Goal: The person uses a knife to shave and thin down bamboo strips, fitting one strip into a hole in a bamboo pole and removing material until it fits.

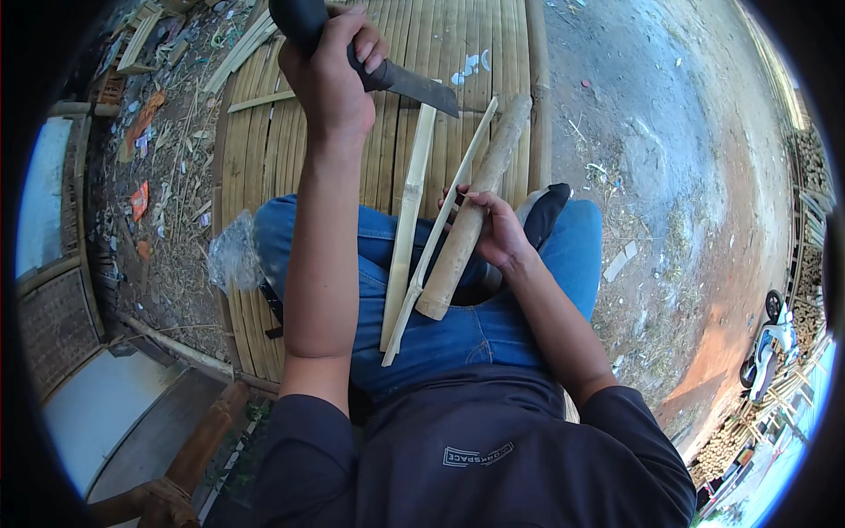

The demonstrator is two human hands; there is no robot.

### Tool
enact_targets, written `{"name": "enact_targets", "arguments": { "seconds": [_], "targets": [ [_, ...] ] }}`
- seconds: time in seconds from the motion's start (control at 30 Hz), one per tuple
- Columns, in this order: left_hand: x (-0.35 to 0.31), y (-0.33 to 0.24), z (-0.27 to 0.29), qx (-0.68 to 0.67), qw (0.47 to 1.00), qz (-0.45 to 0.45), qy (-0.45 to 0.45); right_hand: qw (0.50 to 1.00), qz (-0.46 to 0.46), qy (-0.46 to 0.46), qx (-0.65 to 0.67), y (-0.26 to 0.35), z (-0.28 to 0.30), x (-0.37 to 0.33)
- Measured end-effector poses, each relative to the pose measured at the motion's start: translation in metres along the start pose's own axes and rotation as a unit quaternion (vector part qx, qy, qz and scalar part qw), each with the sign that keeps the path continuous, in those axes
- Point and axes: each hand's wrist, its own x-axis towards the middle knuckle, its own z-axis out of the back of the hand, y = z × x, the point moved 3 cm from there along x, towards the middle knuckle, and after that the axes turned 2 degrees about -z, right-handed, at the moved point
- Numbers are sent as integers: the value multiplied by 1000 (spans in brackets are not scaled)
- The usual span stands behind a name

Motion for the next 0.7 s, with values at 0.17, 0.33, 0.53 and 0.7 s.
{"name": "enact_targets", "arguments": {
  "seconds": [0.17, 0.33, 0.53, 0.7],
  "targets": [
    [30, 31, -20, 18, 995, 73, 61, 1000, -12, -12, -9, -3, -10, -6],
    [24, 58, -38, 13, 993, 87, 73, 997, -35, -60, -27, -7, -7, -10],
    [31, 75, -33, -37, 992, 84, 87, 996, -52, -78, -16, -9, -8, -12],
    [36, 74, -42, 32, 991, 104, 81, 993, -51, -102, -18, -8, -11, -17]
  ]
}}
